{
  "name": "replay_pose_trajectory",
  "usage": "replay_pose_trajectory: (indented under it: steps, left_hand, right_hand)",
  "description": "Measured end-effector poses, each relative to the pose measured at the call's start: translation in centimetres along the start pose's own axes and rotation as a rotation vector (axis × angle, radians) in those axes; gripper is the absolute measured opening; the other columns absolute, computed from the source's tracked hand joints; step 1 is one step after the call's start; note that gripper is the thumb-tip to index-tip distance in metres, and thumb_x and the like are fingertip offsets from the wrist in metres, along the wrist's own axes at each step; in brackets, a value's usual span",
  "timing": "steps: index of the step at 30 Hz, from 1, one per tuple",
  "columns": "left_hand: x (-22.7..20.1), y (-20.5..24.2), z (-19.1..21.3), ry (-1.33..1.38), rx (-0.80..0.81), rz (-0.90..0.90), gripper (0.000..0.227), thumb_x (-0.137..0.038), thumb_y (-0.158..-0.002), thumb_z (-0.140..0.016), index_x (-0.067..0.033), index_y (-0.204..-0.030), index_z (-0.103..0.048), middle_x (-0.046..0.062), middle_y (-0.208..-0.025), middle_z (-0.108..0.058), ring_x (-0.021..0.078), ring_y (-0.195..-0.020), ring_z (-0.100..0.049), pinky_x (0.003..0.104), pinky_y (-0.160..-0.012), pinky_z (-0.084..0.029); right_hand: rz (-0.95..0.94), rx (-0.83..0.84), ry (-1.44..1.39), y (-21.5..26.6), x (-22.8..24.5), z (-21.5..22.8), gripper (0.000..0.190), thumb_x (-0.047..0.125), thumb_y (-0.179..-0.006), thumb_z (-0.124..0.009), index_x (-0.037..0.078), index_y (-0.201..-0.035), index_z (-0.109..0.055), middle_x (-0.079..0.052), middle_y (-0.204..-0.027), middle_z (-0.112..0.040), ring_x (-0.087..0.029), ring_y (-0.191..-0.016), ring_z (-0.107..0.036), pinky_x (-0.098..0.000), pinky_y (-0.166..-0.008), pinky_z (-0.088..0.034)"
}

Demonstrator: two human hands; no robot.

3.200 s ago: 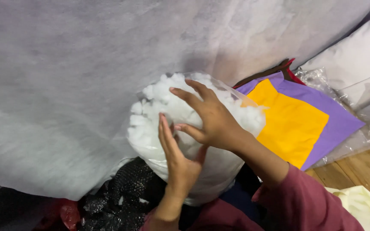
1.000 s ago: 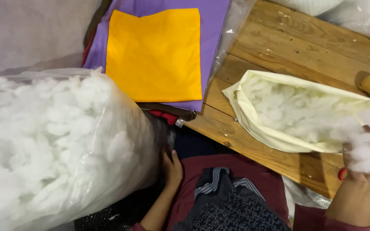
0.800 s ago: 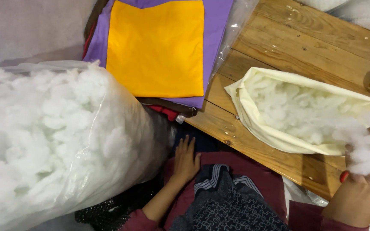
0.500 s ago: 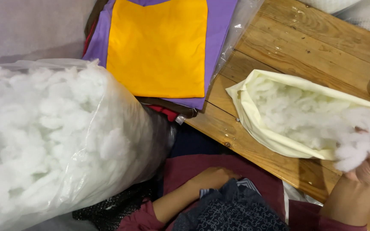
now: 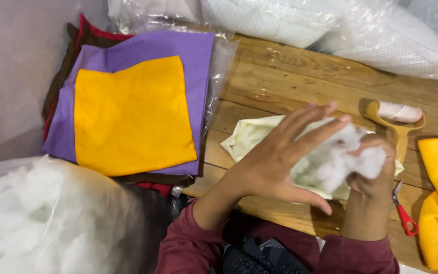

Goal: The person is stuffing a small fabric pouch with white fiberfill to create a pillow.

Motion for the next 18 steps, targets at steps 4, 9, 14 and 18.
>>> replay_pose_trajectory:
  steps: [4,9,14,18]
  left_hand:
    - [2.1,-1.8,-6.6,0.042,0.294,-0.105,0.12,-0.057,-0.081,-0.084,-0.0301,-0.169,-0.007,0.021,-0.179,-0.017,0.0349,-0.174,-0.02,0.055,-0.138,-0.03]
    - [3.9,-2.5,-6.6,-0.004,0.534,0.123,0.094,0.013,-0.085,-0.056,-0.0426,-0.156,-0.031,0.023,-0.167,-0.038,0.0448,-0.135,-0.059,0.045,-0.085,-0.055]
    - [5.3,-3.4,-1.3,0.26,0.362,0.135,0.042,0.0,-0.081,-0.071,-0.0054,-0.123,-0.069,0.024,-0.121,-0.064,0.0497,-0.106,-0.068,0.053,-0.094,-0.057]
    - [8.9,-2.4,-3.2,0.39,0.233,0.163,0.024,-0.019,-0.079,-0.076,-0.0122,-0.102,-0.075,0.008,-0.096,-0.069,0.0276,-0.08,-0.068,0.037,-0.073,-0.056]
  right_hand:
    - [0.037,0.105,0.099,-0.4,0.7,-3.0,0.046,0.02,-0.079,-0.078,0.008,-0.12,-0.061,-0.01,-0.115,-0.067,-0.017,-0.098,-0.065,-0.0285,-0.078,-0.052]
    - [0.036,0.182,0.189,-0.3,1.6,-3.9,0.063,0.025,-0.075,-0.082,0.003,-0.129,-0.057,-0.01,-0.121,-0.066,-0.019,-0.108,-0.064,-0.0299,-0.089,-0.052]
    - [0.035,0.273,-0.137,-0.1,0.7,-3.1,0.069,-0.011,-0.071,-0.08,-0.009,-0.132,-0.047,-0.029,-0.132,-0.062,-0.041,-0.128,-0.063,-0.0445,-0.087,-0.062]
    - [0.065,0.247,-0.087,-0.9,2.1,-4.1,0.044,-0.004,-0.079,-0.079,-0.006,-0.119,-0.061,-0.027,-0.129,-0.065,-0.032,-0.122,-0.068,-0.0395,-0.089,-0.064]
Point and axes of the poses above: each hand's wrist, its own y-axis away from the middle knuckle, its own z-axis out of the back of the hand, x = y × z, the point moved 6 cm from there along -y, towards the middle knuckle
